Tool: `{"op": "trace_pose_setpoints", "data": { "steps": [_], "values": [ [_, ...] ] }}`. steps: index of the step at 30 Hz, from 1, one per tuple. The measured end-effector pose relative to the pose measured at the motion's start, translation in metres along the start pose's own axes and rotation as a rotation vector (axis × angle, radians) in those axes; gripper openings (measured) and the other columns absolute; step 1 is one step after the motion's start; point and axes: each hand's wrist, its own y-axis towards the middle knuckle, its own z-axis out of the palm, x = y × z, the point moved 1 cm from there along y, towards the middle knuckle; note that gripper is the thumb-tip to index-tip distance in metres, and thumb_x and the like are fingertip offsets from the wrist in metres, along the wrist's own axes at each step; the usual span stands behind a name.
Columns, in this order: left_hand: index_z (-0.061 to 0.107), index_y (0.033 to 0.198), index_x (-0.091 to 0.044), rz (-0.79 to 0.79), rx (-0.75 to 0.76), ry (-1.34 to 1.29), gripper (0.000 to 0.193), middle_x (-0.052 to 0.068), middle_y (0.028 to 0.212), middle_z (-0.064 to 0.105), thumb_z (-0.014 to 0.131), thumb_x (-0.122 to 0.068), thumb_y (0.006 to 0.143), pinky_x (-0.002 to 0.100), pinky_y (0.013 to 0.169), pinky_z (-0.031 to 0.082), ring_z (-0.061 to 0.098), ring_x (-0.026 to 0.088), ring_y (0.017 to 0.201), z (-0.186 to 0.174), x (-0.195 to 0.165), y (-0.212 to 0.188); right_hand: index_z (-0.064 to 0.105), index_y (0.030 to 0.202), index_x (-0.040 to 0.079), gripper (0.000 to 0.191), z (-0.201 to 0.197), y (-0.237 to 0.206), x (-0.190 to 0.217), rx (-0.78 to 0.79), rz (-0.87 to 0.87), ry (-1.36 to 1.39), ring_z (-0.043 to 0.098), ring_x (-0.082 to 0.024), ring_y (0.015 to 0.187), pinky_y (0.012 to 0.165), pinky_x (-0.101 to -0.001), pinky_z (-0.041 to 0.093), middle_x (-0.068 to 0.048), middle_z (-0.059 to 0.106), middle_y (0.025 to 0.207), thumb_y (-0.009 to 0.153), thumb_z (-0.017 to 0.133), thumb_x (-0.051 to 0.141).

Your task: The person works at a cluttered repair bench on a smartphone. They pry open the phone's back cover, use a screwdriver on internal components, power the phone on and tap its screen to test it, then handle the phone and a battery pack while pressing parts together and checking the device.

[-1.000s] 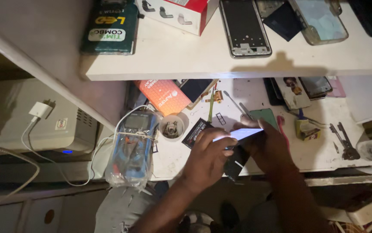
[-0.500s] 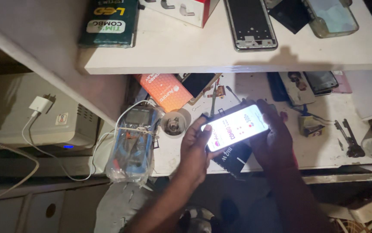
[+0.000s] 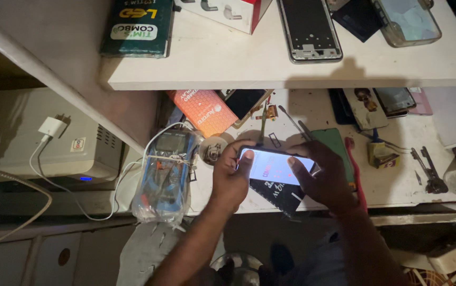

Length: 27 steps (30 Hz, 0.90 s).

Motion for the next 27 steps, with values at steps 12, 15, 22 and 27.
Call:
{"op": "trace_pose_setpoints", "data": {
  "steps": [12, 15, 22, 27],
  "values": [
    [0.064, 0.123, -0.003, 0.057, 0.070, 0.077, 0.021, 0.002, 0.103, 0.070, 0.060, -0.016, 0.106, 0.023, 0.086, 0.052, 0.062, 0.006, 0.094, -0.001, -0.001, 0.002, 0.069, 0.117, 0.008, 0.026, 0.000, 0.008, 0.016, 0.124, -0.105, -0.086, 0.068, -0.029, 0.093, 0.080, -0.0397, 0.054, -0.013, 0.069, 0.102, 0.092, 0.066, 0.004],
    [0.064, 0.123, -0.002, 0.034, 0.061, 0.036, 0.021, 0.002, 0.102, 0.070, 0.061, -0.015, 0.106, 0.024, 0.084, 0.052, 0.062, 0.006, 0.093, 0.000, 0.004, 0.001, 0.069, 0.117, 0.008, 0.026, 0.001, 0.008, 0.017, 0.155, -0.069, -0.127, 0.067, -0.031, 0.092, 0.080, -0.0414, 0.053, -0.014, 0.068, 0.100, 0.091, 0.064, 0.004],
    [0.064, 0.122, -0.002, 0.031, 0.038, 0.028, 0.024, 0.002, 0.102, 0.070, 0.063, -0.017, 0.105, 0.024, 0.085, 0.052, 0.062, 0.007, 0.092, 0.002, 0.010, 0.008, 0.067, 0.119, 0.005, 0.027, 0.005, 0.006, 0.013, 0.089, -0.077, -0.160, 0.068, -0.034, 0.101, 0.087, -0.0426, 0.053, -0.017, 0.069, 0.108, 0.092, 0.063, 0.004],
    [0.064, 0.123, -0.002, -0.003, 0.035, 0.003, 0.025, 0.001, 0.102, 0.071, 0.062, -0.019, 0.104, 0.023, 0.084, 0.052, 0.062, 0.006, 0.093, 0.001, 0.008, 0.009, 0.068, 0.119, 0.008, 0.026, 0.011, 0.002, 0.003, -0.024, -0.162, -0.106, 0.071, -0.030, 0.105, 0.091, -0.0395, 0.055, -0.015, 0.072, 0.112, 0.094, 0.067, 0.006]
  ]
}}
